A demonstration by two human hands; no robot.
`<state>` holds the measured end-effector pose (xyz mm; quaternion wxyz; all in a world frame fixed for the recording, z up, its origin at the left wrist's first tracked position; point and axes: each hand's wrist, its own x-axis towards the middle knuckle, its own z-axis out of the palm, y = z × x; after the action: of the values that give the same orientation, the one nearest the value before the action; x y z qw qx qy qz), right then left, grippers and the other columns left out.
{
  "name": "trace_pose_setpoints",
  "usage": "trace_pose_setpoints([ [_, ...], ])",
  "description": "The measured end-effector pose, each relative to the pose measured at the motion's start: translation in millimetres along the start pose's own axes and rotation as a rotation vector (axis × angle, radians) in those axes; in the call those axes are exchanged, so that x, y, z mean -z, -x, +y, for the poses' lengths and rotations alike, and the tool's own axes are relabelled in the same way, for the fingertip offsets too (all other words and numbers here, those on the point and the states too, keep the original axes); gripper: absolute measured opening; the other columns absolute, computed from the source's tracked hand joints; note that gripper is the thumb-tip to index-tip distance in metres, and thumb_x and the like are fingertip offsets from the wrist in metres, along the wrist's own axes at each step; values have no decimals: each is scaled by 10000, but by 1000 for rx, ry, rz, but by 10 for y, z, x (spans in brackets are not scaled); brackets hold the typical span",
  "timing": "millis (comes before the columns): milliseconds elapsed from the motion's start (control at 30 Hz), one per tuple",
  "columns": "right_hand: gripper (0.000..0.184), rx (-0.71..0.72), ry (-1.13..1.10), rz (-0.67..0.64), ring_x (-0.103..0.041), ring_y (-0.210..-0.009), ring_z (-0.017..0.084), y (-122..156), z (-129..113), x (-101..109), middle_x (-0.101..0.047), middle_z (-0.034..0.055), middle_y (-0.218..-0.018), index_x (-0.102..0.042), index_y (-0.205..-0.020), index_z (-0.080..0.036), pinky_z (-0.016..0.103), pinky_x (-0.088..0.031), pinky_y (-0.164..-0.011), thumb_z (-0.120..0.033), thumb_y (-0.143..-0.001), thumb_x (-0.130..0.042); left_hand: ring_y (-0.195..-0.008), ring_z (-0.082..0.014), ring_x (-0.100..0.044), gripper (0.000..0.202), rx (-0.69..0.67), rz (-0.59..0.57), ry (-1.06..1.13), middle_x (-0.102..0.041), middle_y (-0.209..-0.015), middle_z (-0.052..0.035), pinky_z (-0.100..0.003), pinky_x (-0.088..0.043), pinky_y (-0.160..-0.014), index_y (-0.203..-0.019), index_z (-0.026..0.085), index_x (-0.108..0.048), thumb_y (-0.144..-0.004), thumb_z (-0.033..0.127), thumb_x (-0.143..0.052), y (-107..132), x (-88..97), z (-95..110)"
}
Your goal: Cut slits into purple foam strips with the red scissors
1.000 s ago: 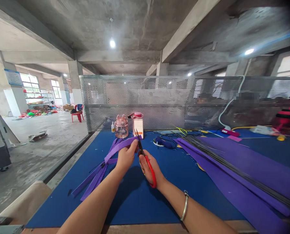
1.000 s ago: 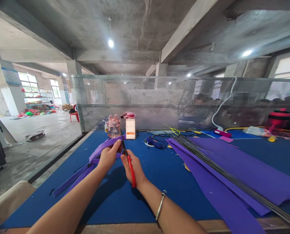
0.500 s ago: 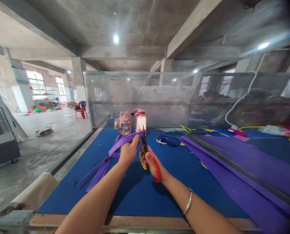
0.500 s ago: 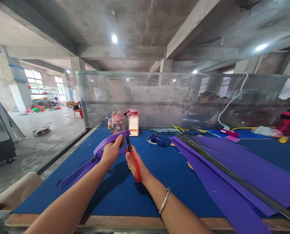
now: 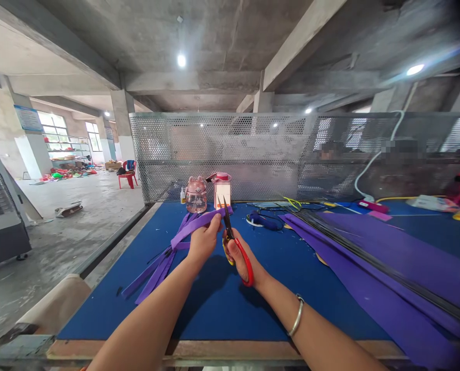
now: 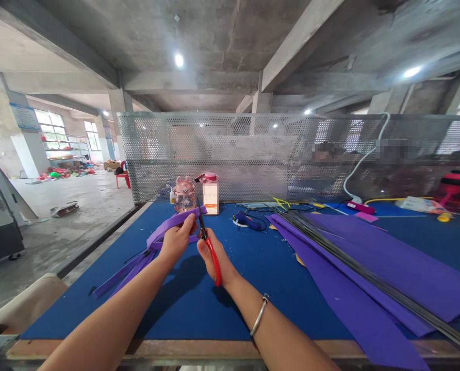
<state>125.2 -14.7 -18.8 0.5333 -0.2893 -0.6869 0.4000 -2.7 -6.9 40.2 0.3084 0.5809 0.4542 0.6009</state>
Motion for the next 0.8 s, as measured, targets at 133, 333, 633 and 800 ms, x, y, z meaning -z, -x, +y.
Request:
trace_pose_setpoints([
  [133,599,-79,-66,45,-290,-523,103,6,-73,-52,-334,-56,-675,-491,-953,-211,236,-264,-449,-797,-830,-475,-630,-173,-563,429,18,1,10,-591,-596,-26,-290,-443,-691,-553,210,-564,-810,553,-547,10,-5,25],
  [333,572,-112,-20,94,-281,-499,101,9,-105,-83,-335,-63,-632,-498,-899,-216,225,-234,-409,-784,-830,-496,-638,-191,-581,450,65,34,73,-592,-574,-34,-297,-447,-678,-528,210,-566,-764,591,-595,20,-9,77],
  [633,513,-92,57,122,-332,-510,110,5,-76,-65,-379,-49,-637,-532,-900,-209,230,-257,-422,-721,-880,-497,-670,-210,-609,430,80,47,72,-599,-586,-42,-313,-458,-702,-547,216,-565,-773,580,-586,21,-4,94],
  [800,527,-129,29,105,-335,-503,106,2,-61,-58,-382,-54,-636,-513,-899,-213,228,-251,-421,-738,-865,-502,-672,-212,-619,434,81,50,68,-612,-585,-49,-316,-467,-708,-543,209,-576,-786,568,-592,15,-6,88],
])
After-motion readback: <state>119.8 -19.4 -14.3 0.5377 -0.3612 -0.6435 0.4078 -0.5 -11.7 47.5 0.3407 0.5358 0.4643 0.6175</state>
